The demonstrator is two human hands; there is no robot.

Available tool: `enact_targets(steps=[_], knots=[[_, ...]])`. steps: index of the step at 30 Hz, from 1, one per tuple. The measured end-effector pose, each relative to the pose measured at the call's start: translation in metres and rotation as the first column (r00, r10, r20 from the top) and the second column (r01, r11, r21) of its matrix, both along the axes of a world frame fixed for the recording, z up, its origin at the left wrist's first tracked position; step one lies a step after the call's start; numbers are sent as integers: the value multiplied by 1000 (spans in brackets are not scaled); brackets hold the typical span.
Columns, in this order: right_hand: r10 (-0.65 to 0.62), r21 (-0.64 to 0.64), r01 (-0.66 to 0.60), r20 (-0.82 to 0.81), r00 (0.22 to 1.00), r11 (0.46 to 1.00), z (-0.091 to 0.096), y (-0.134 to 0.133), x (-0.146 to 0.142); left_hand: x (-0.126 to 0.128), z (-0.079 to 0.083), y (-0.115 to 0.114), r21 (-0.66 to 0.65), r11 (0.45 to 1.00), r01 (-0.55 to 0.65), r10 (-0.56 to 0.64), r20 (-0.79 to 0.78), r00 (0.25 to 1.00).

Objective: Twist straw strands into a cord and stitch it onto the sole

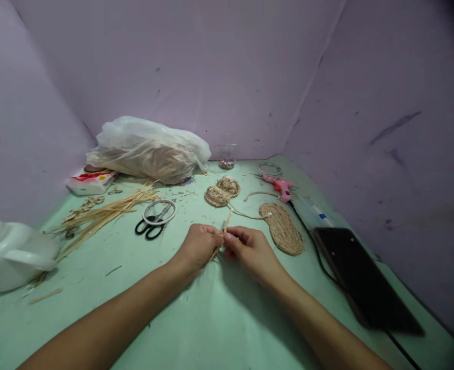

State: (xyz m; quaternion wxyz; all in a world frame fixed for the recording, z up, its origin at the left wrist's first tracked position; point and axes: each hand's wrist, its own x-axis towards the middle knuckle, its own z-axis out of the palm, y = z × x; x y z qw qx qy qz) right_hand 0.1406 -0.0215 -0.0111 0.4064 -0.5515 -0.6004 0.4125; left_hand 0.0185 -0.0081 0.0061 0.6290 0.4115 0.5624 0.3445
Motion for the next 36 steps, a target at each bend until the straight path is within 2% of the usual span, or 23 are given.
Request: enact_targets(steps=[4, 8, 13, 17, 23, 26, 29, 31, 33, 35, 36], knots=[[78, 80, -92, 161, 984, 993, 1, -1, 1, -2, 2, 1, -9, 999, 31, -31, -4, 1000], [118, 107, -135, 147, 982, 985, 4, -3, 2, -5, 3, 3, -12, 998, 66, -66, -4, 998], [-44, 31, 41, 71, 996, 999, -1, -1, 0, -7, 7, 6, 11, 991, 131, -130, -48, 990], [-131, -70, 127, -64, 989, 989, -1, 0, -4, -9, 8, 9, 116, 976, 185, -156, -222, 962], [-272, -174, 239, -204, 940, 955, -4, 0, -8, -11, 3, 6, 376, 895, 242, -19, -509, 861], [-279, -168, 243, -243, 929, 955, -5, 0, -9, -9, 2, -3, 498, 813, 302, 96, -625, 774], [-280, -164, 238, -320, 905, 957, -5, -2, -10, -7, 1, -15, 610, 639, 468, 207, -723, 659], [-289, -184, 233, -404, 868, 955, -5, -3, -12, -5, -1, -23, 575, 542, 613, 210, -799, 563], [-303, -241, 207, -494, 815, 948, -5, -4, -14, -3, -2, -29, 484, 482, 730, 154, -868, 473], [-315, -305, 161, -569, 759, 939, -5, -4, -15, -1, -2, -34, 425, 442, 790, 87, -897, 434], [-319, -327, 141, -590, 741, 934, -6, -4, -14, 0, -1, -35, 423, 429, 798, 60, -895, 442]])
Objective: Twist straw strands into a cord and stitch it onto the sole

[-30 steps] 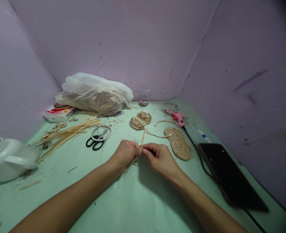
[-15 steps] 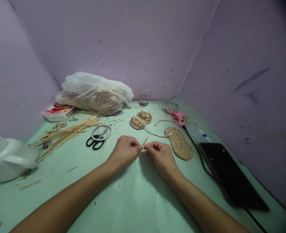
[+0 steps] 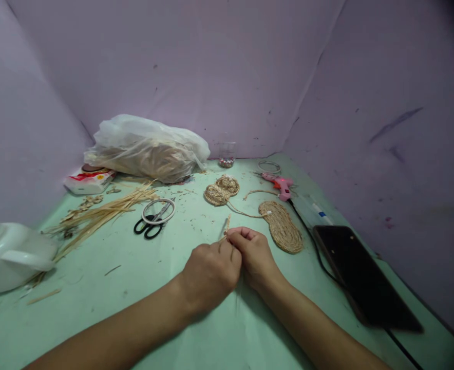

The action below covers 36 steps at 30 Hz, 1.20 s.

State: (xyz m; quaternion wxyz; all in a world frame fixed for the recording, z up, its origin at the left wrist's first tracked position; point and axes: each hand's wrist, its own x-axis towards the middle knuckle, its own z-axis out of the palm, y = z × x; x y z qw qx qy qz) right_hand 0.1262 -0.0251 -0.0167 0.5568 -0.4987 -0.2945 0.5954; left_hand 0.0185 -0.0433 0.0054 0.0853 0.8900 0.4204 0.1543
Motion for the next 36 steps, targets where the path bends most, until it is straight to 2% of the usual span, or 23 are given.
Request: enact_targets(steps=[2, 3, 4, 6, 7, 8, 10, 11, 12, 13, 16, 20, 23, 27, 31, 33, 36], knots=[[7, -4, -7, -16, 1000, 1000, -1, 2, 1, -1, 5, 1, -37, 999, -1, 5, 88, 996], [3, 5, -3, -4, 1000, 1000, -1, 3, 2, -2, 9, 3, -60, 998, -37, 47, 172, 984], [0, 12, 0, 15, 1000, 1000, 0, 3, 3, -3, 13, 7, -100, 990, -95, 119, 274, 954], [3, 11, -3, 52, 999, 1000, 1, 4, 4, -8, 21, 17, -279, 929, -242, 351, 463, 814], [9, 3, -10, 65, 998, 1000, 1, 4, 4, -9, 25, 22, -446, 851, -278, 491, 487, 722], [19, -4, -19, 72, 997, 1000, 2, 3, 3, -11, 27, 27, -630, 735, -252, 607, 445, 658], [47, 10, -47, 57, 997, 999, 3, 1, 2, -12, 29, 35, -858, 502, -108, 714, 341, 612], [65, 27, -66, 39, 997, 997, 4, 0, 1, -12, 28, 38, -908, 417, -36, 720, 306, 623], [86, 44, -87, 23, 996, 995, 4, -1, 0, -12, 27, 39, -929, 369, 15, 712, 293, 638], [106, 58, -107, 18, 994, 993, 4, -2, -1, -12, 25, 40, -937, 348, 42, 699, 289, 654], [124, 91, -133, 99, 987, 987, 4, -2, -1, -15, 18, 42, -936, 350, 39, 684, 284, 672], [88, 138, -118, 207, 974, 983, 4, 0, 0, -19, 13, 46, -921, 389, 2, 685, 291, 668], [83, 136, -114, 213, 974, 984, 5, 1, 1, -20, 11, 49, -882, 471, -13, 655, 340, 675], [89, 107, -106, 149, 985, 989, 5, 2, 1, -21, 9, 50, -818, 568, 87, 530, 445, 722], [122, 124, -136, 111, 986, 983, 3, 3, 3, -19, 8, 48, -759, 644, 99, 501, 516, 694], [138, 134, -177, 258, 956, 975, 3, 4, 7, -18, 6, 47, -742, 668, 65, 530, 535, 658], [134, 109, -244, 591, 796, 964, 5, 6, 15, -16, 1, 47, -726, 688, -13, 568, 526, 633]])
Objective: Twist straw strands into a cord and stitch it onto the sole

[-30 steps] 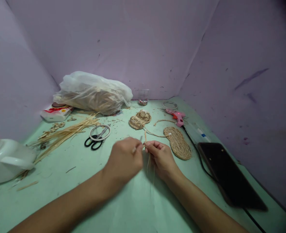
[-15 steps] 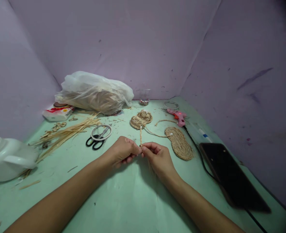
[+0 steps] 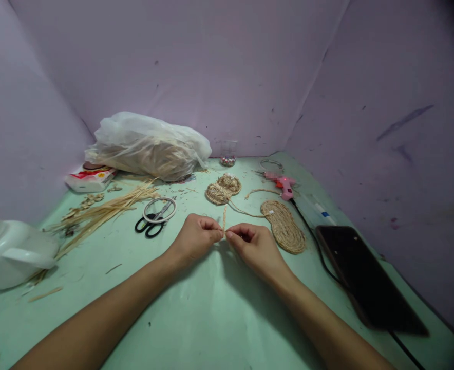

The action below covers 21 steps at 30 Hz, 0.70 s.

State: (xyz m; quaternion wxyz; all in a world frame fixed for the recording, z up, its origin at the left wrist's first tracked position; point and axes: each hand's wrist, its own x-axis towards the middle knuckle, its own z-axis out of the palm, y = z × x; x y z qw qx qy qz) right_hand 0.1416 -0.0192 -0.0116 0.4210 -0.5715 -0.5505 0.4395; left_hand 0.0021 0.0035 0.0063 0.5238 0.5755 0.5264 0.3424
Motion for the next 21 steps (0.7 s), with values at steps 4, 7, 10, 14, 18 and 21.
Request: enact_targets(steps=[4, 7, 10, 14, 18, 21], knots=[[-16, 49, 4, 252, 968, 999, 4, -5, 3, 2, -6, 0, -7, 997, -71, 71, -42, 997], [-57, 199, -21, 375, 925, 980, 5, -15, -4, 8, -7, -2, -111, 973, -204, 208, 25, 978], [-86, 367, -141, 537, 839, 919, 2, -23, -12, 13, -5, -4, -213, 931, -298, 321, 85, 943], [-79, 410, -256, 643, 762, 876, -7, -25, -17, 15, -5, -5, -249, 917, -310, 346, 114, 931], [-42, 394, -297, 660, 750, 870, -10, -24, -17, 18, -6, -8, -271, 911, -311, 356, 135, 925], [27, 363, -320, 624, 781, 875, -7, -26, -18, 19, -7, -10, -279, 911, -303, 349, 132, 928]])
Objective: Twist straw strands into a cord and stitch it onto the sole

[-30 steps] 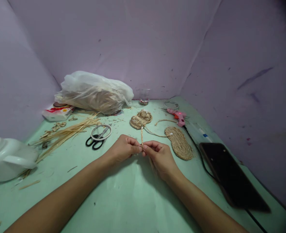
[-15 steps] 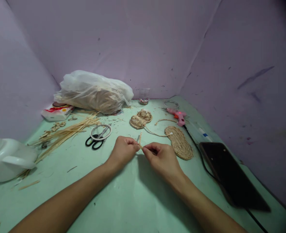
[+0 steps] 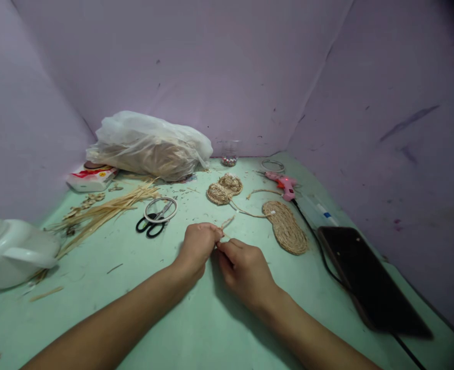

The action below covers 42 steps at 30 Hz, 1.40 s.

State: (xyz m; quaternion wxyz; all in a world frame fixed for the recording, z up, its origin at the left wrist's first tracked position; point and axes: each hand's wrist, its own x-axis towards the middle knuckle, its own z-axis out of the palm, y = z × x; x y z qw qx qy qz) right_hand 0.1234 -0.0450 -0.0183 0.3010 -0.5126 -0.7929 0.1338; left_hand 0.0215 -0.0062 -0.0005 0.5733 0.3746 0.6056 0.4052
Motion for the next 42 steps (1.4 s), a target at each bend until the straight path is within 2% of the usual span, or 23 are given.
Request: enact_targets(steps=[4, 6, 7, 8, 9, 10, 11, 12, 13, 14, 17, 20, 23, 26, 28, 29, 30, 31, 33, 35, 37, 39, 42], knots=[[92, -150, -111, -126, 988, 982, 12, 0, 4, -3, -1, 1, 10, 1000, 17, -17, -25, 1000], [-20, -255, -45, -248, 969, 966, 20, 7, 11, -5, -1, 2, 35, 999, 23, -21, -46, 999], [-176, -330, 63, -324, 929, 942, 23, 11, 16, -6, 0, 1, 57, 998, 32, -28, -59, 998], [-344, -446, 148, -400, 850, 883, 25, 17, 22, -6, 0, 0, 88, 995, 51, -44, -79, 996], [-461, -594, 119, -467, 755, 796, 26, 22, 27, -6, 1, -1, 129, 988, 86, -72, -105, 992], [-547, -722, 34, -492, 678, 691, 27, 28, 31, -6, 2, -4, 175, 976, 134, -110, -139, 984], [-605, -790, -43, -502, 618, 611, 27, 32, 35, -6, 3, -7, 218, 957, 191, -153, -180, 972], [-637, -814, -99, -518, 570, 573, 27, 35, 37, -5, 3, -10, 252, 934, 251, -195, -227, 954], [-652, -815, -133, -539, 533, 565, 26, 38, 39, -5, 4, -12, 272, 914, 301, -226, -274, 935], [-652, -799, -145, -567, 504, 584, 25, 39, 39, -4, 4, -15, 279, 899, 339, -247, -316, 916], [-612, -727, -142, -653, 446, 672, 22, 39, 37, -4, 6, -19, 257, 841, 476, -359, -394, 846], [-568, -679, -158, -700, 433, 717, 18, 37, 31, -5, 7, -19, 230, 705, 671, -559, -403, 725], [-543, -669, -205, -716, 439, 715, 14, 35, 25, -6, 7, -19, 276, 593, 757, -649, -393, 652], [-541, -670, -244, -723, 430, 701, 9, 32, 22, -6, 5, -22, 354, 529, 771, -655, -408, 636], [-550, -661, -260, -739, 389, 704, 6, 33, 22, -6, 3, -24, 386, 501, 775, -640, -438, 632], [-559, -654, -262, -749, 357, 709, 5, 33, 22, -6, 2, -24, 387, 505, 771, -631, -444, 636], [-567, -646, -257, -758, 323, 719, 5, 34, 23, -6, 2, -24, 384, 532, 755, -616, -436, 656], [-573, -636, -246, -769, 284, 732, 5, 36, 24, -6, 2, -24, 378, 581, 721, -590, -414, 693], [-575, -615, -259, -788, 220, 745, 7, 38, 26, -7, 2, -21, 360, 716, 599, -493, -347, 798], [-589, -616, -359, -784, 194, 701, 11, 38, 28, -8, 4, -16, 343, 823, 454, -369, -285, 885], [-615, -636, -483, -755, 226, 602, 15, 36, 28, -9, 5, -12, 318, 877, 360, -300, -223, 928], [-599, -646, -542, -745, 294, 538, 19, 32, 25, -10, 4, -9, 279, 908, 314, -285, -139, 948], [-497, -644, -538, -763, 412, 544, 21, 26, 21, -10, 0, -7, 215, 932, 290, -287, -47, 957]])
